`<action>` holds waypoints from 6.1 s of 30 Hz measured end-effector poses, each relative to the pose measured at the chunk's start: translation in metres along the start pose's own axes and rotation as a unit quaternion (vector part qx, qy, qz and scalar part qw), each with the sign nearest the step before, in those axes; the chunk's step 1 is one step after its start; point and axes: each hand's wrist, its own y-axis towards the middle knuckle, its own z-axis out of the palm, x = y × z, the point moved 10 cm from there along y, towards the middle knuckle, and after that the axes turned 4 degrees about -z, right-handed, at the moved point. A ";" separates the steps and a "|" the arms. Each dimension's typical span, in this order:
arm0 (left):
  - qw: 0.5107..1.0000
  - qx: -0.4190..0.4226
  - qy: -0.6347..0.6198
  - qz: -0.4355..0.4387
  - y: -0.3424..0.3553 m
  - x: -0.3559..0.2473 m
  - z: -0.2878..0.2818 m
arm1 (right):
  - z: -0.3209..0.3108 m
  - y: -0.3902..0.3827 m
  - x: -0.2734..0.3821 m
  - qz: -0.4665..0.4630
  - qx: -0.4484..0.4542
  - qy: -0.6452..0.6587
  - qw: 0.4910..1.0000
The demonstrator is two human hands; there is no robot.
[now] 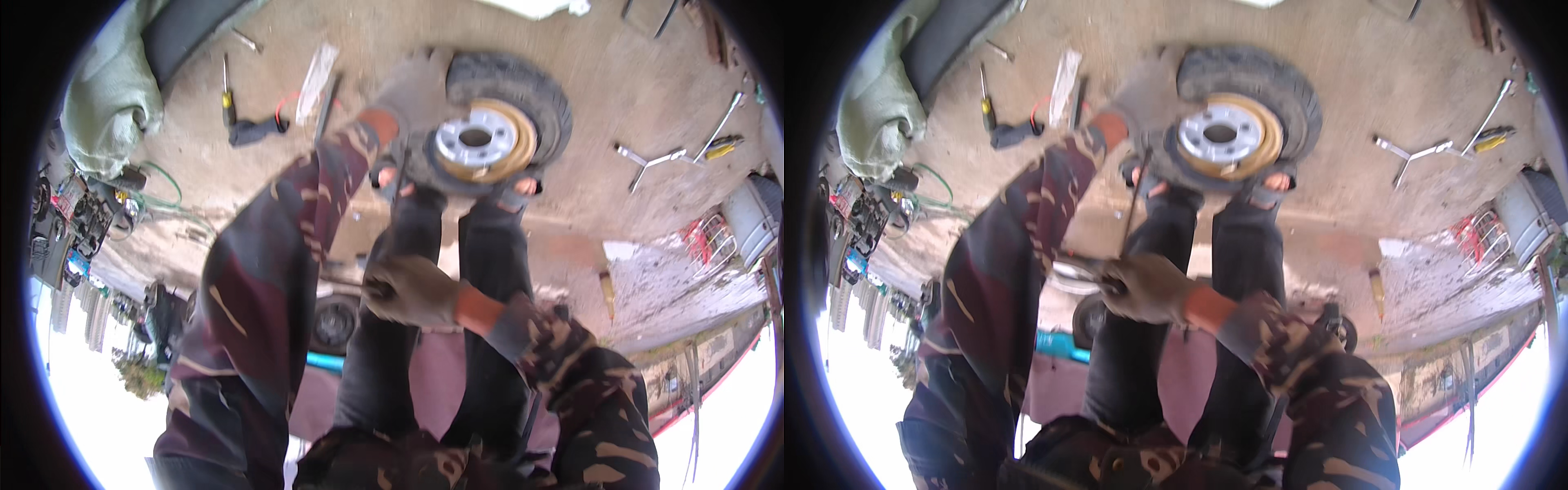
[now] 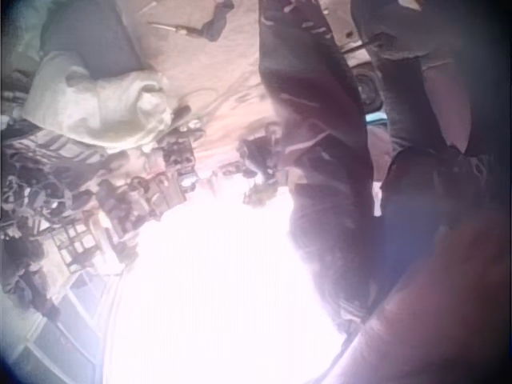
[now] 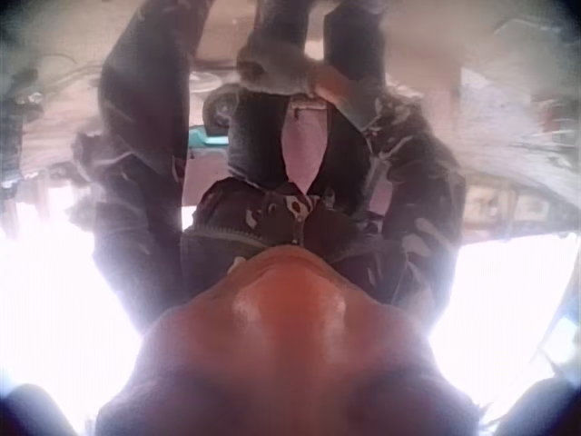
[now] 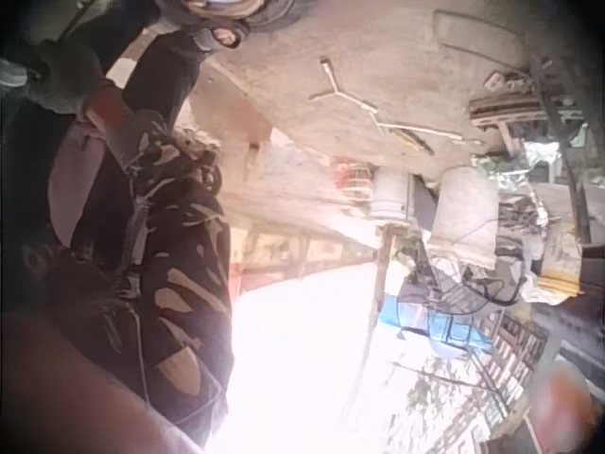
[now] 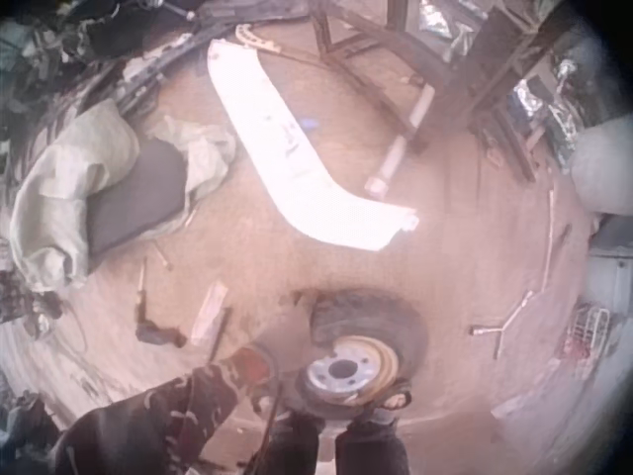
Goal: The person uses a metal pry bar to lever a tire off a small wheel rim. They repeatedly insert the bar between the tire bead and rim, pry, and rotate the tire until it separates. The tire is then lifted off and placed into a white basin.
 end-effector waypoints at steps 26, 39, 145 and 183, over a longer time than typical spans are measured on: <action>1.000 0.027 0.000 -0.004 0.005 -0.001 0.005 | -0.213 -0.129 -0.180 -0.021 -0.434 0.358 0.826; 0.999 0.030 0.040 0.016 0.006 -0.008 0.005 | -0.229 -0.077 -0.229 0.052 -0.391 0.476 0.786; 0.992 -0.045 0.101 -0.062 -0.034 0.035 -0.001 | -0.001 0.080 -0.031 -0.104 -0.447 0.112 0.881; 0.993 -0.042 0.085 -0.067 -0.029 0.042 -0.002 | -0.241 -0.118 -0.168 0.035 -0.378 0.289 0.879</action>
